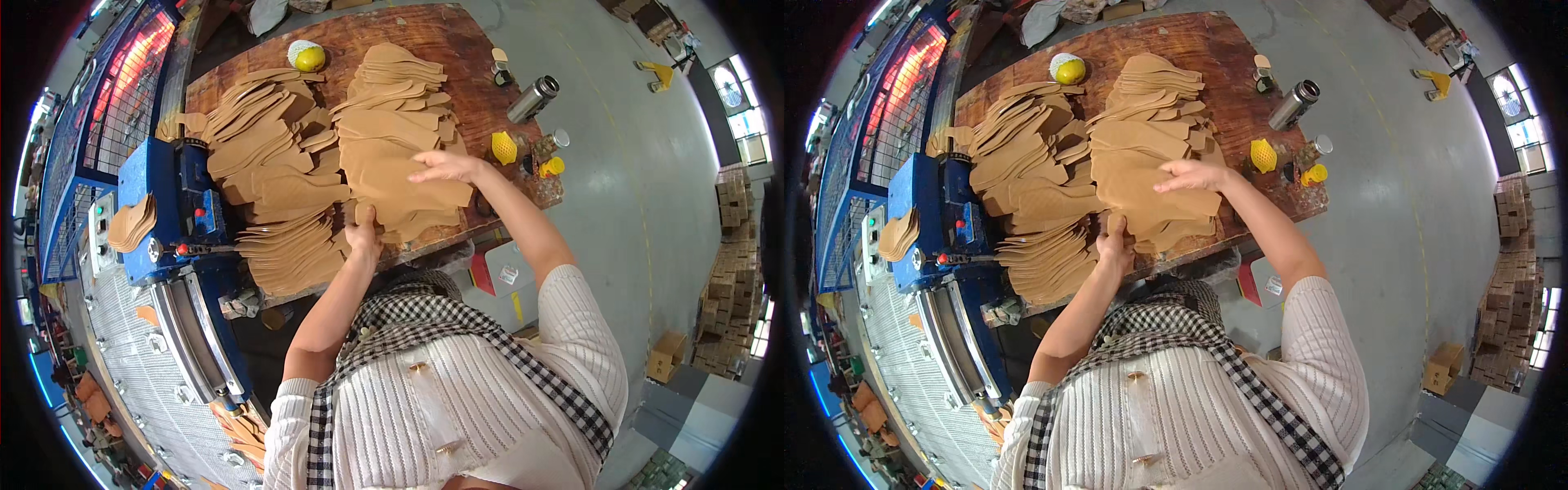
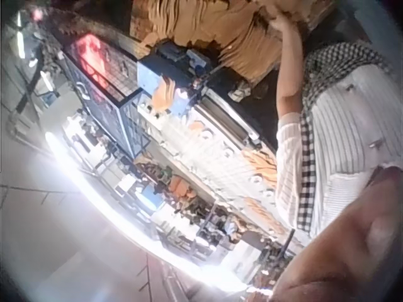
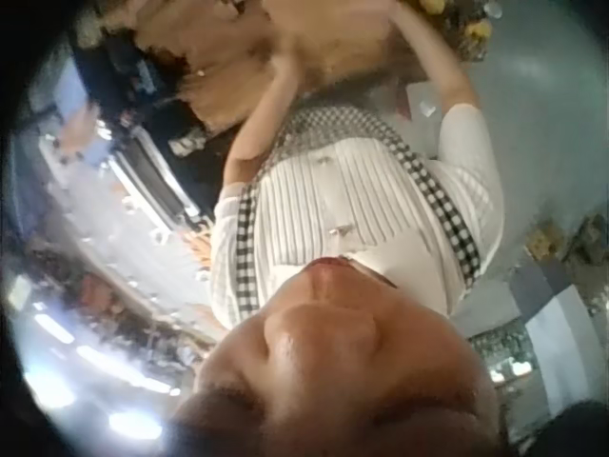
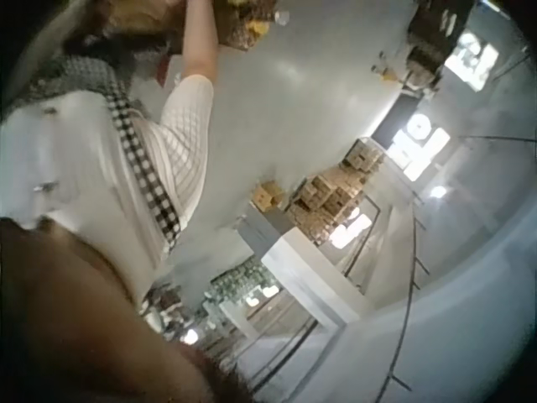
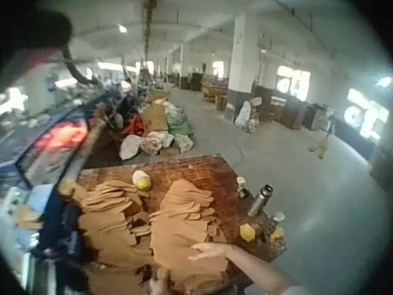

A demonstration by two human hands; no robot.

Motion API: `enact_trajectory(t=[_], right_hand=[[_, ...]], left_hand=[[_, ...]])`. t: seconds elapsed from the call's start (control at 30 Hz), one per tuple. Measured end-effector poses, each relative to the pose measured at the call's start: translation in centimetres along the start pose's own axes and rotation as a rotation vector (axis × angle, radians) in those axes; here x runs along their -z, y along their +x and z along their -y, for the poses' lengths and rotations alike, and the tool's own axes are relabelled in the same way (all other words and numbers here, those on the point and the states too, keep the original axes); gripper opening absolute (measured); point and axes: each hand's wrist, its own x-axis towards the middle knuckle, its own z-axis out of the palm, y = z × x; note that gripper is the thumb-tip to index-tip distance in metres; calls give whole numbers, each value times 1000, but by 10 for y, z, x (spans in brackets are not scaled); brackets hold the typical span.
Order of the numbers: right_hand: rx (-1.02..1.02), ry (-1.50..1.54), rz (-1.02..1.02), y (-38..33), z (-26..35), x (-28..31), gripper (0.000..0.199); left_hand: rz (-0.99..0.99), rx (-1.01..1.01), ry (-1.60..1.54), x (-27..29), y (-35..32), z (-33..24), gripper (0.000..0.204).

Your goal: The person feeds shoe insoles through a roller machine and arranges the insoles onto a conveyor belt by hand.

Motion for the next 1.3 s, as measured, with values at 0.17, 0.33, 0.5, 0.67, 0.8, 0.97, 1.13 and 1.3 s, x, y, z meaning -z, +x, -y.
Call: enact_trajectory(t=[0.17,0.33,0.5,0.67,0.8,0.97,1.13,1.3], right_hand=[[-96,-304,96,24,-27,-6,60],[66,-1052,-245,16,-22,-49,62],[310,-1270,-627,-4,-30,-92,60],[426,-1482,-238,10,-23,-69,59],[362,-1482,-51,22,-16,-51,57],[317,-1492,-182,11,-28,-73,50],[469,-1085,-252,17,16,-132,42],[615,-933,-191,103,36,-182,52]], left_hand=[[-38,478,42,-10,-1,-33,40],[257,426,-65,25,-4,-25,70],[359,729,-27,34,-14,-40,83],[367,595,-159,17,-19,-52,76],[361,664,-214,12,-24,-58,80],[480,617,-212,49,-28,-34,89],[456,610,-264,107,-39,-21,68],[353,522,-403,182,-70,-16,42]])
